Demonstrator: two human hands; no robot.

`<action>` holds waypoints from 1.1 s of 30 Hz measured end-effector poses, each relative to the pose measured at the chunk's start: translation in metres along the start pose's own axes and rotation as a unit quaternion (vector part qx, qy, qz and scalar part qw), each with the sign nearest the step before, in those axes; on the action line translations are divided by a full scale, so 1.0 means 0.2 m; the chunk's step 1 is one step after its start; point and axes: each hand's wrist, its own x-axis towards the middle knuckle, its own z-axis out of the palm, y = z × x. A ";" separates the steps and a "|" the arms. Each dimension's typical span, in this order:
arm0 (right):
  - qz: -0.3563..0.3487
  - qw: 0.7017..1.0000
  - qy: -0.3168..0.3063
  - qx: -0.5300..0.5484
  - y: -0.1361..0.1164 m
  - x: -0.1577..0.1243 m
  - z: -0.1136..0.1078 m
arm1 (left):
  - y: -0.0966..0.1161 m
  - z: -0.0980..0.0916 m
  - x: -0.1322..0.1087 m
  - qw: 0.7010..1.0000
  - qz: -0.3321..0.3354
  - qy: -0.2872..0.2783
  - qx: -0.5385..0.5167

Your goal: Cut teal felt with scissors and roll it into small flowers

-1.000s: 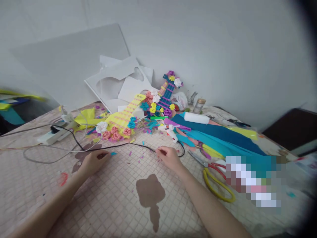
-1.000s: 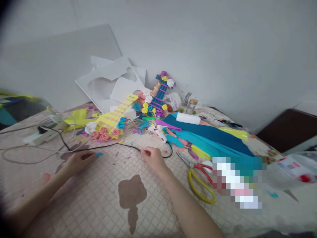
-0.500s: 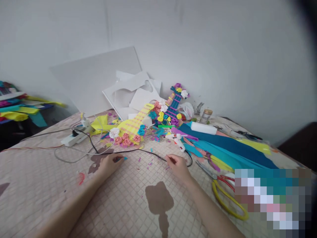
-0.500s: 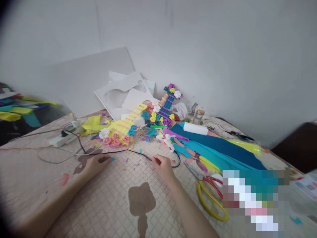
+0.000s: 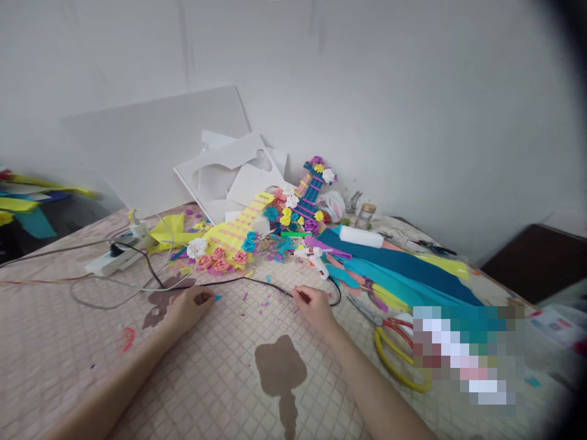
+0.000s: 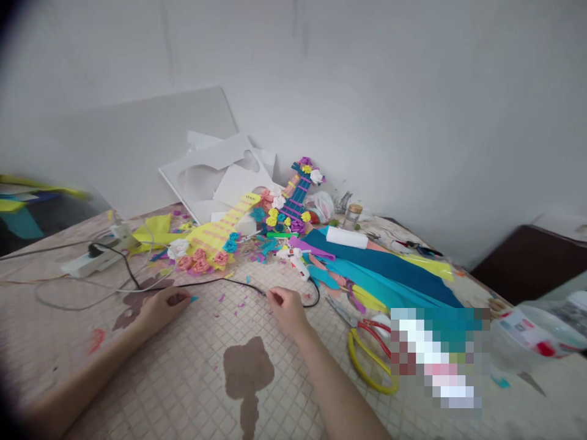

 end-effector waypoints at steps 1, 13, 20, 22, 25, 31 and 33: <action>-0.002 1.000 0.001 -0.001 0.00 0.00 0.00 | 0.00 0.00 0.00 1.000 0.003 0.002 0.003; -0.057 0.998 -0.019 -0.019 -0.07 -0.01 -0.01 | 0.58 -0.01 0.27 0.966 0.259 0.004 -0.012; -0.161 0.981 -0.052 -0.094 -0.04 -0.01 0.00 | 0.94 0.31 0.86 0.965 0.250 -0.044 0.072; -0.211 0.964 -0.058 -0.149 -0.03 -0.01 -0.01 | 0.99 0.41 0.99 0.963 0.243 -0.060 0.095; -0.242 0.949 -0.060 -0.194 -0.02 -0.01 -0.02 | 1.06 0.54 1.13 0.959 0.242 -0.077 0.122; -0.250 0.945 -0.040 -0.206 -0.02 -0.01 -0.04 | 1.15 0.68 1.27 0.949 0.278 -0.078 0.128; -0.255 0.944 -0.031 -0.205 -0.03 -0.01 -0.04 | 1.15 0.69 1.28 0.948 0.290 -0.077 0.107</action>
